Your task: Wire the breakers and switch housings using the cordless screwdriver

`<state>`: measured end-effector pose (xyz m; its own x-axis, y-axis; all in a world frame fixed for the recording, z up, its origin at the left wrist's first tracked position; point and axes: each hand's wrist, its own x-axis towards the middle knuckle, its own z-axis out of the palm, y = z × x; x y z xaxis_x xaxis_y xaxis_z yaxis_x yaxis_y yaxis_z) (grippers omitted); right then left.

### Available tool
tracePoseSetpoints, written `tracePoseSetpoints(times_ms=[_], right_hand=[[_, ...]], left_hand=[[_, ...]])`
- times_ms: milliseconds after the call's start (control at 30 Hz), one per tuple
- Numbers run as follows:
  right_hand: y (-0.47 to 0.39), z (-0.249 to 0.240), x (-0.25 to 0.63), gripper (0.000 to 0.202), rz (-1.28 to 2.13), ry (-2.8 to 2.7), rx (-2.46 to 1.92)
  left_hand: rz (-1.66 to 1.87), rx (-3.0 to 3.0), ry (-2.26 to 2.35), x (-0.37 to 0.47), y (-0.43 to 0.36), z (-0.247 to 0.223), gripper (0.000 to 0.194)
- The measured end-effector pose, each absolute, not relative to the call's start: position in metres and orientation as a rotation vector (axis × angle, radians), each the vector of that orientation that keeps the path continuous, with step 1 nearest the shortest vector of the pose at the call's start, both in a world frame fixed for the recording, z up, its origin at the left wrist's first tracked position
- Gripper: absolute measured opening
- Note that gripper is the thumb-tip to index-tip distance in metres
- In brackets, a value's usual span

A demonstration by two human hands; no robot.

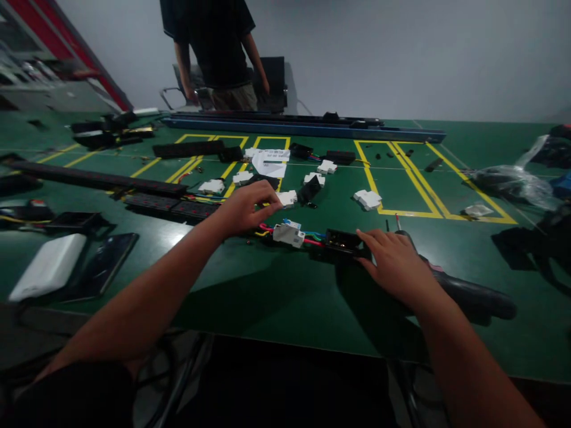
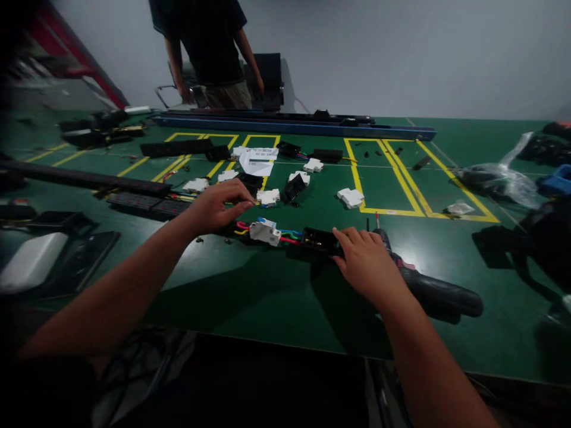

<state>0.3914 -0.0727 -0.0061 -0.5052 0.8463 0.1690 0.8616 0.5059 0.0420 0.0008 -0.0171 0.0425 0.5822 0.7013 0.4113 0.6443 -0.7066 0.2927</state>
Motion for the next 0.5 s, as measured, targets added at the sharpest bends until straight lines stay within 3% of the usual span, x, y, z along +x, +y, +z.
tracePoseSetpoints(times_ms=[200, 500], right_hand=[[-0.075, -0.007, 0.391, 0.059, -0.159, -2.595, -1.454], [-0.084, 0.002, 0.39, 0.057, -0.116, -2.505, -1.452]], left_hand=[[0.192, 2.619, 1.245, -0.055, -0.008, 0.015, 0.075], [0.169, 2.537, 1.348, -0.073, -0.005, 0.007, 0.058]])
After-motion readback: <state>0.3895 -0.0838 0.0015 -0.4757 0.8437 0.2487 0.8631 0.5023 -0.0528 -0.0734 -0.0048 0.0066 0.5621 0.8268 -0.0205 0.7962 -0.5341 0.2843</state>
